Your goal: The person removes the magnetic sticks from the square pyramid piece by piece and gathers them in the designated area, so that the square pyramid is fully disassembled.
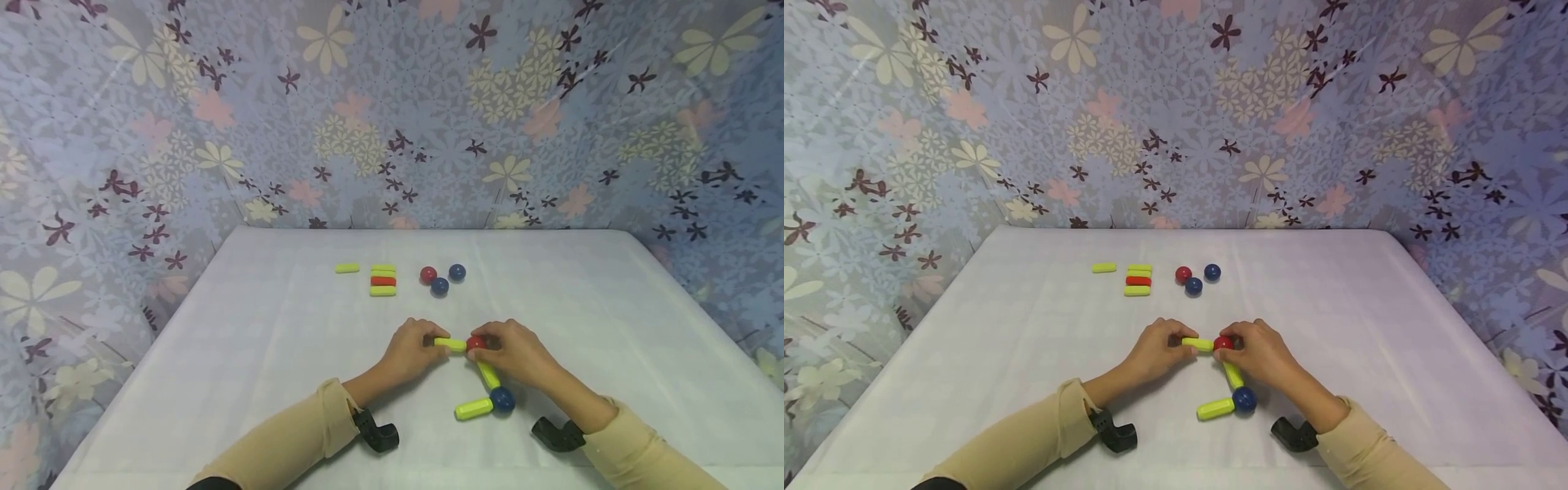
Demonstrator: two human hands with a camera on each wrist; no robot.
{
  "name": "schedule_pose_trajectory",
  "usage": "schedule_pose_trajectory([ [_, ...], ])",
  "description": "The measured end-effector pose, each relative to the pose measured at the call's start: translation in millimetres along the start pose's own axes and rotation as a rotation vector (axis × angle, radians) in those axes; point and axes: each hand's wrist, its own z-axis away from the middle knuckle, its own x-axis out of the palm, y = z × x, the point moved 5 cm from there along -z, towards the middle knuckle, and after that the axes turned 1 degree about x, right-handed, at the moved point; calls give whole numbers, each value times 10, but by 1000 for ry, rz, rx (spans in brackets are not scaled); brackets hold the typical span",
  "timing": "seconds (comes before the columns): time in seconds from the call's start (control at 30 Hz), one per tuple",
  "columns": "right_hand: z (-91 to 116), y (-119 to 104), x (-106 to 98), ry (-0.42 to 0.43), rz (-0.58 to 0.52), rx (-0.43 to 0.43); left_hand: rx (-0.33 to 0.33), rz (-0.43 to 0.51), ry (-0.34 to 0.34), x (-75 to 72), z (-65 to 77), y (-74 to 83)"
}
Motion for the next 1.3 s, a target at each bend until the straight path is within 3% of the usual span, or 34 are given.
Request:
schedule_pose_trajectory([
  [0.2, 17, -34, 3, -3, 24, 25, 11, -11, 10, 5, 5, 14],
  [0.33, 11, -30, 20, -21, 18, 19, 11, 11, 27, -66, 34, -40],
  [0.53, 10, -9, 24, -33, 31, 39, -21, 74, 97, -333, 150, -229],
  [0.7, 18, -19, 22, -35, 21, 20, -64, 29, 176, -652, 186, -437],
  [0.87, 17, -47, 22, -42, 0, 4, -163, -66, 301, -1057, 11, -817],
  [1.0, -8, -116, 38, -60, -9, -31, -264, -118, 337, -1287, -200, -1120],
  [1.13, -26, -179, 60, -85, -4, -65, -315, -157, 338, -1381, -371, -1301],
  [1.3, -32, -191, 65, -81, 17, -85, -313, -176, 341, -1388, -496, -1362],
])
